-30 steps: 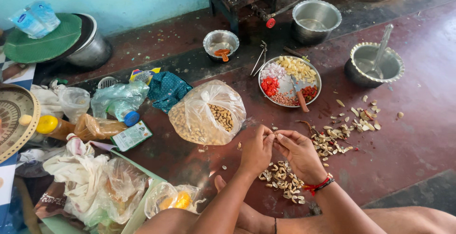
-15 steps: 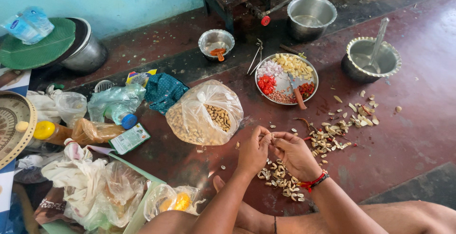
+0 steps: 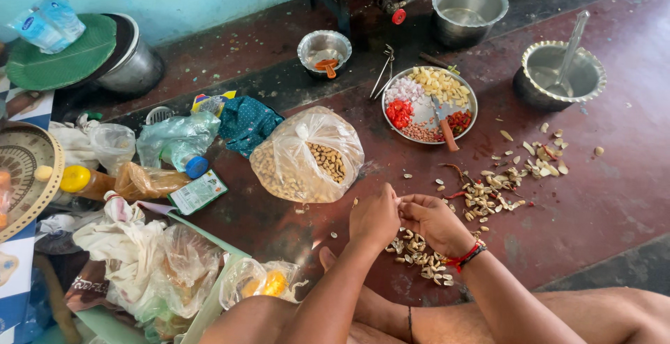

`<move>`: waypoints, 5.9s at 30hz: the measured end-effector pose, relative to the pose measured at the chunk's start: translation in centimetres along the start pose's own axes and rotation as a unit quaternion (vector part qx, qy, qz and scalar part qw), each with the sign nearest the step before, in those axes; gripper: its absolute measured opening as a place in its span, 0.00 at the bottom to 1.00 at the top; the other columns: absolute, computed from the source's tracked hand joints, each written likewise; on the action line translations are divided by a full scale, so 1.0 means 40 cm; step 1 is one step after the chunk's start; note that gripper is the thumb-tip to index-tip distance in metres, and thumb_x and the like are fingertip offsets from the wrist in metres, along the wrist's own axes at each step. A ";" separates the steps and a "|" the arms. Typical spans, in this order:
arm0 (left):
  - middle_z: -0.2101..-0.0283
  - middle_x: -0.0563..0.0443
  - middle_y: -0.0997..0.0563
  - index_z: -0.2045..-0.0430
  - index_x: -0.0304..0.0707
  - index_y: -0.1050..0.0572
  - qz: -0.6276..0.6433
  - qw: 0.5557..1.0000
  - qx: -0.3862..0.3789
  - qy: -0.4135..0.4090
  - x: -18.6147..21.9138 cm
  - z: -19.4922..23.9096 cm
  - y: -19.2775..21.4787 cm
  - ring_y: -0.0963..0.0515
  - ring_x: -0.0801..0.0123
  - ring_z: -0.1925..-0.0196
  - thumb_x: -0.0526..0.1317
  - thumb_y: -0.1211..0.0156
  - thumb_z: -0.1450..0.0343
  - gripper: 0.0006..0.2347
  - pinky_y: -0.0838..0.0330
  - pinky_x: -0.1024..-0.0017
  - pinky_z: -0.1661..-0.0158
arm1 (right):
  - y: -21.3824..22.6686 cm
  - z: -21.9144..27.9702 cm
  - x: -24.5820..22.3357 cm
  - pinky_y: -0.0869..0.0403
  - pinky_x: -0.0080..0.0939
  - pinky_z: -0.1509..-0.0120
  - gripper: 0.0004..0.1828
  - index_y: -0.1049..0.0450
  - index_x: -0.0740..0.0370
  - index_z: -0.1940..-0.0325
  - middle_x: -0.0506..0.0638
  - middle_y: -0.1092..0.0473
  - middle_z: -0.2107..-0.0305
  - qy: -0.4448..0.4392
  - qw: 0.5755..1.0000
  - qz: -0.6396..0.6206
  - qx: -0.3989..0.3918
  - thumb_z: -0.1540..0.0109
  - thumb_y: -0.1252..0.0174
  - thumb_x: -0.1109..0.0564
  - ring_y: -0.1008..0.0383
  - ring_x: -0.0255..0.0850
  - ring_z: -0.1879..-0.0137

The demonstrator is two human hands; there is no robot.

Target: The person peels roasted peanuts by hand, removing the husks and placing the kernels onto the floor next to other prepared ingredients.

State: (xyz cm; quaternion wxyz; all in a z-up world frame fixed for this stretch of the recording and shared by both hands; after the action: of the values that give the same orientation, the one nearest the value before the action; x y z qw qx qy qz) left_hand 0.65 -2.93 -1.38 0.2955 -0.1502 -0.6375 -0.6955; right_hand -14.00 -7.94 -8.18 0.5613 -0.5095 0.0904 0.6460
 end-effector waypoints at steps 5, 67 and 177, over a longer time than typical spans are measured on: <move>0.61 0.42 0.17 0.60 0.41 0.30 0.023 0.999 -0.020 0.026 -0.020 -0.005 -0.013 0.18 0.47 0.57 0.42 0.50 0.25 0.07 0.27 0.50 0.58 | 0.004 -0.010 0.016 0.22 0.37 0.45 0.11 0.25 0.70 0.52 0.51 0.23 0.59 -0.020 1.000 0.022 0.000 0.36 0.43 0.61 0.22 0.36 0.54; 0.58 0.26 0.21 0.59 0.18 0.27 0.790 0.563 0.164 -0.179 0.277 0.208 0.158 0.20 0.51 0.51 0.57 0.71 0.21 0.31 0.36 0.66 0.37 | -0.297 0.317 -0.145 0.34 0.48 0.31 0.27 0.32 0.72 0.36 0.63 0.29 0.39 0.008 0.881 -0.467 -0.068 0.33 0.58 0.51 0.30 0.49 0.37; 0.68 0.49 0.18 0.60 0.32 0.24 0.660 0.674 0.324 0.069 -0.113 -0.037 0.317 0.22 0.76 0.72 0.46 0.53 0.23 0.15 0.30 0.77 0.68 | -0.101 -0.091 -0.177 0.22 0.45 0.53 0.06 0.17 0.58 0.64 0.52 0.19 0.71 0.112 0.715 0.680 0.117 0.43 0.37 0.57 0.17 0.44 0.64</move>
State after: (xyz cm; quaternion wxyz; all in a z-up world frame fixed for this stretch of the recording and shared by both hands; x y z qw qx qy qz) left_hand 12.07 -3.53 5.87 0.7506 -0.3784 -0.5360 -0.0776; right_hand -9.74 -13.49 -2.67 0.0115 -0.3092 0.5495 0.7761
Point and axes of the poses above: each hand's wrist, its own z-axis away from the middle knuckle, its own y-axis out of the back of the hand, x = y × z, the point moved 3 cm from there along -z, towards the middle knuckle
